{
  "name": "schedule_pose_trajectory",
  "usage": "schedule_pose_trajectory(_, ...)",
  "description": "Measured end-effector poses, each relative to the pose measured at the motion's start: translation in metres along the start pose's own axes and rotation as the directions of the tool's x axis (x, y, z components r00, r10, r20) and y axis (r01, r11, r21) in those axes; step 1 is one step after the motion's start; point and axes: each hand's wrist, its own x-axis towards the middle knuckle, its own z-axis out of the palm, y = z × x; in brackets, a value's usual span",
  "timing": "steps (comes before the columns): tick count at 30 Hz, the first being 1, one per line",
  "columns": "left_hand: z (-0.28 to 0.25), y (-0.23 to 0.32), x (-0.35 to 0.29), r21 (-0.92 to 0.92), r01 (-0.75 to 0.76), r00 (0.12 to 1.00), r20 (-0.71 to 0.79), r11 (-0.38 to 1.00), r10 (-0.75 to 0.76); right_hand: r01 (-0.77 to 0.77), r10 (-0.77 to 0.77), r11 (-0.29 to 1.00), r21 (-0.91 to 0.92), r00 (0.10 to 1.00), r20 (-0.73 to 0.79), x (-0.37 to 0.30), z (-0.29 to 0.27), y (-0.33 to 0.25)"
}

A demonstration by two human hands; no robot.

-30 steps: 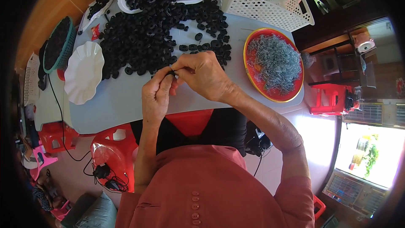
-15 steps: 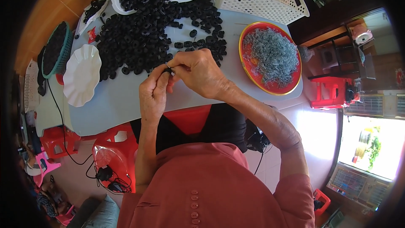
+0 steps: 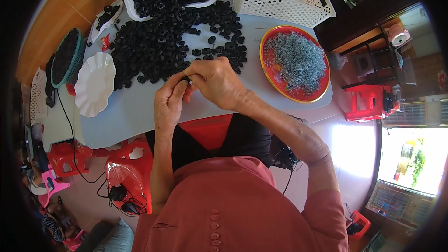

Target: The person assembles small plastic components by taking small pins from a plate and inserting them into black plastic pieces by hand.

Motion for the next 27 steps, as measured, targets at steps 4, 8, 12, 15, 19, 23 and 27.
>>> schedule_pose_trajectory(4,0.005,0.001,0.001,0.038,0.022,0.999,-0.048,0.999,-0.020,0.065,-0.083,0.992,-0.111,0.983,-0.162,-0.001,0.008,-0.003)
schedule_pose_trajectory(8,0.005,-0.002,0.004,0.033,0.018,0.998,-0.053,0.999,-0.016,0.015,-0.023,0.997,-0.075,0.993,-0.120,0.000,0.006,-0.001)
schedule_pose_trajectory(12,0.000,-0.001,0.002,-0.005,0.043,0.999,0.005,0.999,-0.042,-0.026,0.024,0.998,0.055,0.999,0.043,0.005,-0.009,0.000)
schedule_pose_trajectory(15,0.000,0.003,0.001,-0.008,0.044,0.999,0.019,0.999,-0.044,0.022,-0.015,0.997,-0.070,0.996,0.092,0.006,-0.014,0.000)
schedule_pose_trajectory(19,-0.003,0.002,0.001,-0.031,0.043,0.999,0.028,0.999,-0.042,0.082,-0.065,0.992,-0.096,0.983,0.170,0.014,-0.018,0.001)
schedule_pose_trajectory(23,-0.003,0.001,0.001,-0.119,0.080,0.997,0.027,0.990,-0.077,0.127,-0.120,0.990,-0.053,0.986,0.117,0.014,-0.012,0.000)
schedule_pose_trajectory(27,-0.002,0.001,0.003,-0.150,0.053,0.998,0.029,0.987,-0.049,0.045,-0.049,0.998,0.052,0.995,0.081,0.013,-0.012,0.001)
